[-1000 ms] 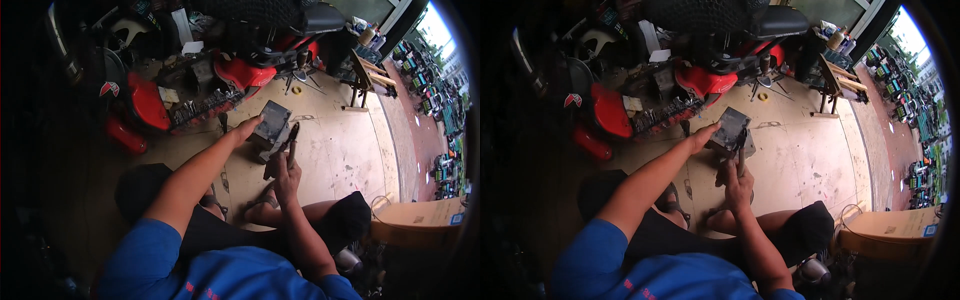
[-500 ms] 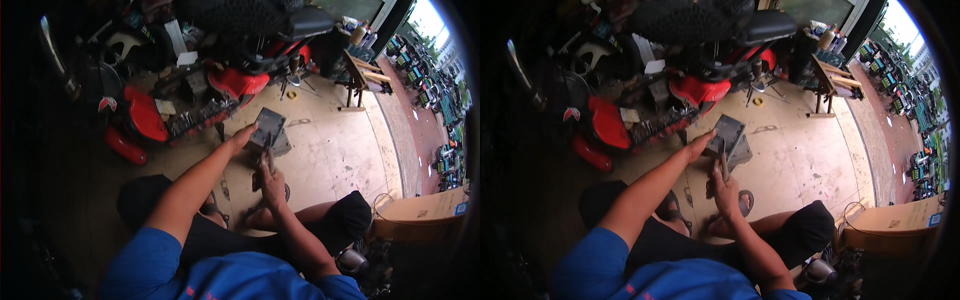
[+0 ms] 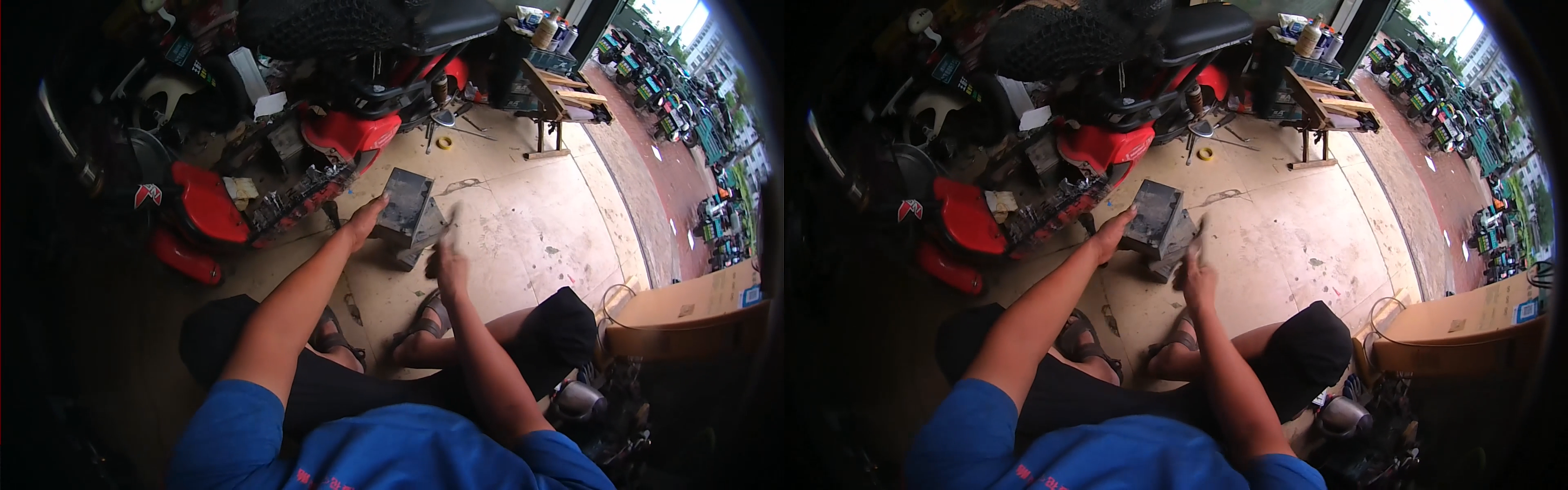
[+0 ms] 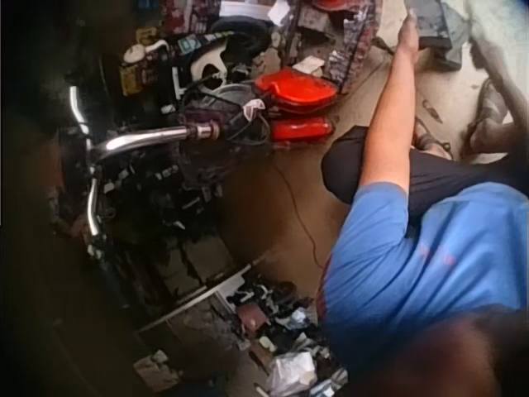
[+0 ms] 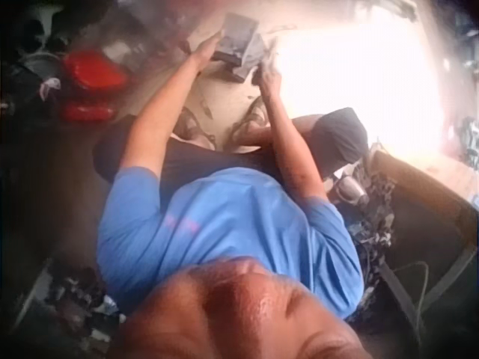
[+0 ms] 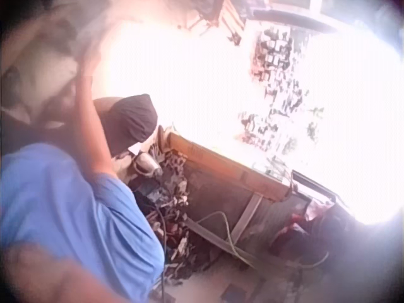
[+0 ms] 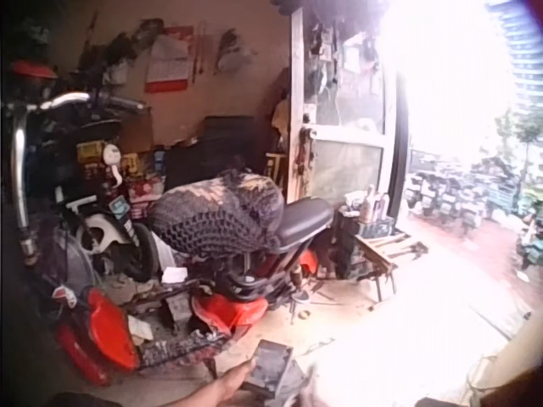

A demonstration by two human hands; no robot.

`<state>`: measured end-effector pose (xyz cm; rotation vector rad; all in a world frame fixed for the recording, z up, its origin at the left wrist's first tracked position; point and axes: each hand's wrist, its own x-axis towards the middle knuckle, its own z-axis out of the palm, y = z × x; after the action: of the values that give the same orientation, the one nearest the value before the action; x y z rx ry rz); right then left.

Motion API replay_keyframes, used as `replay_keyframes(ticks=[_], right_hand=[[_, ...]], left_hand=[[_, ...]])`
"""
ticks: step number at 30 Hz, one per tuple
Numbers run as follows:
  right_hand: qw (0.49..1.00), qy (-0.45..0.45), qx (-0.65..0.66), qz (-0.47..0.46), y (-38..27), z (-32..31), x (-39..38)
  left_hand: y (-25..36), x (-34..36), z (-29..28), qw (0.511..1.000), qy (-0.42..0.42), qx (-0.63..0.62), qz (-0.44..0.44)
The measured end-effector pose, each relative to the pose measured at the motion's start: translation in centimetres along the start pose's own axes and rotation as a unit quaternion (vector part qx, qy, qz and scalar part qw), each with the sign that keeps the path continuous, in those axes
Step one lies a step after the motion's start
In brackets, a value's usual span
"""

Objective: The person works on a metal component by hand and with pliers, then fits the component into the body of a motorcycle and replaces the seat.

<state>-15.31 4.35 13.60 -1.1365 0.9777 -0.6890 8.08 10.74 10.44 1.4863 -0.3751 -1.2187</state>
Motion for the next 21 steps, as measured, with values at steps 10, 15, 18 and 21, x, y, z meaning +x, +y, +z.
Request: replay_keyframes(ticks=[10,15,18,21], right_hand=[[0.989,-0.019,-0.135,0.055,1.4,-0.8,0.7],[1.000,0.006,0.013,-0.009,-2.4,0.2,0.1],[0.990,0.057,0.020,-0.131,-2.6,0.5,-0.2],[0.970,-0.018,-0.012,0.242,2.0,-2.0,1.7]], left_hand=[[0.4,-1.1,0.8,0.999,-0.011,0.000,0.035],[1.1,-1.2,0.4,0.998,-0.011,0.034,0.060],[1.9,-2.1,0.6,0.998,-0.003,0.047,0.031],[1.1,-1.0,0.9,0.997,-0.031,0.046,0.052]])
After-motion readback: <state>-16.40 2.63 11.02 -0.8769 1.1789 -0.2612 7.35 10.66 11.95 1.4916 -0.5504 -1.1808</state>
